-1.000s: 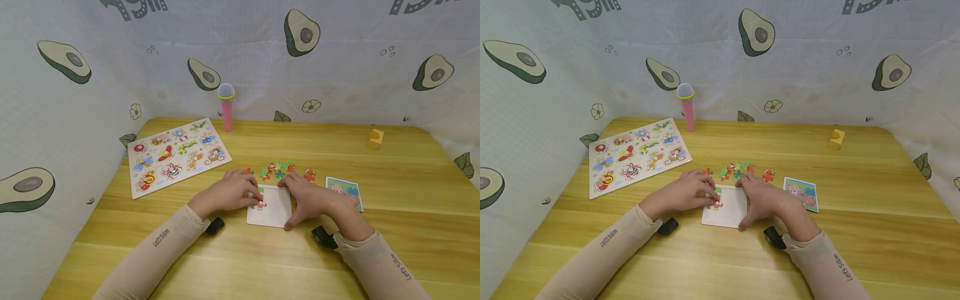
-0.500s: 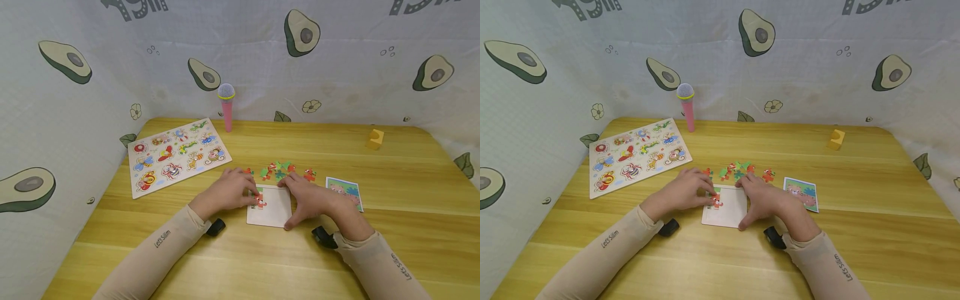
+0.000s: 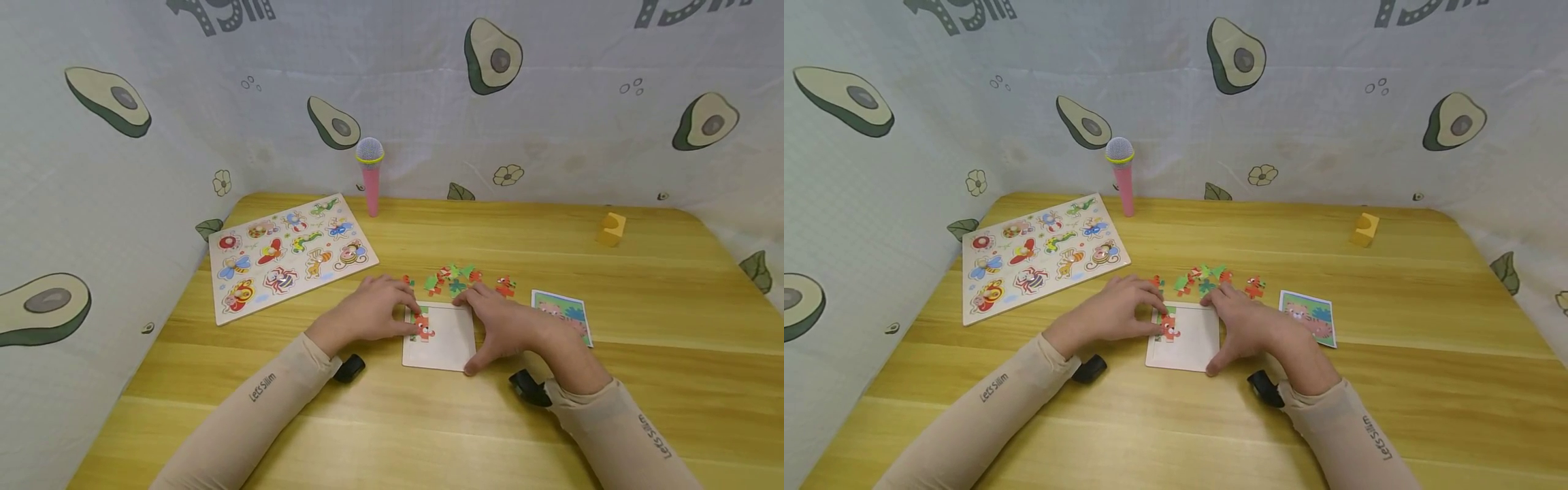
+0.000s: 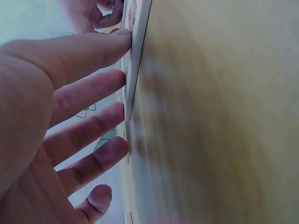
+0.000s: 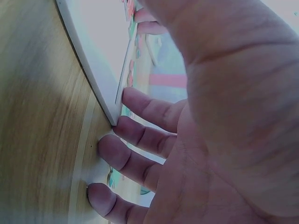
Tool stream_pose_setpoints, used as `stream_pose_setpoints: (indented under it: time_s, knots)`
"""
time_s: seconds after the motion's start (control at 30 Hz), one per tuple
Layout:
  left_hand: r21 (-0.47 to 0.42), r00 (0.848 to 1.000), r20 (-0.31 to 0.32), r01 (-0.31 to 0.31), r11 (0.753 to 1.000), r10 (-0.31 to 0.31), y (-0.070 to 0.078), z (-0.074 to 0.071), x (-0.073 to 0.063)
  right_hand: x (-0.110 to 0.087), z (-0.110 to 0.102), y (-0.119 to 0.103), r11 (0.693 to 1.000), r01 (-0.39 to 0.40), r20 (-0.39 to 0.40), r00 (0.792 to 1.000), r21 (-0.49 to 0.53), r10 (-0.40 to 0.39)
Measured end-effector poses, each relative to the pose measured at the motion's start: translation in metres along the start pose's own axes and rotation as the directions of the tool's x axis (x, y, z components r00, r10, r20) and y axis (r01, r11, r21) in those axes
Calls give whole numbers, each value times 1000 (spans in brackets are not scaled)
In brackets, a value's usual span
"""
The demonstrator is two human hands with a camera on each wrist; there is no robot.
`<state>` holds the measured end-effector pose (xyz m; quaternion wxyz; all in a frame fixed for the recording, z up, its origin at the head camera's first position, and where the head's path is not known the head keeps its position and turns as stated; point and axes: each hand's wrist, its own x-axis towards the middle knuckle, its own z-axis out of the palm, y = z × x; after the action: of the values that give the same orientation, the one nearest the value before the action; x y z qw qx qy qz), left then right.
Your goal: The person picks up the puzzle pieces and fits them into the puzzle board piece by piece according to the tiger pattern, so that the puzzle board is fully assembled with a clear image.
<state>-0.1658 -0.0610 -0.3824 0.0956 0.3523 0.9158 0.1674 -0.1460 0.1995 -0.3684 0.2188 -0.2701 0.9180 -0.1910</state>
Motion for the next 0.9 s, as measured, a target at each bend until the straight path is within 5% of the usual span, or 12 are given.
stream_pose_setpoints:
  time_s: [0.3, 0.9]
  knots:
    - [-18, 997, 49, -66, 998, 67, -4, -5, -3, -1, -2, -1, 1000, -11, 5, 1000, 13, 11]
    - [-25, 985, 155, -72, 997, 75, -4, -8, -11, -4, 0, -1, 1000, -10, -3, 1000, -13, 10]
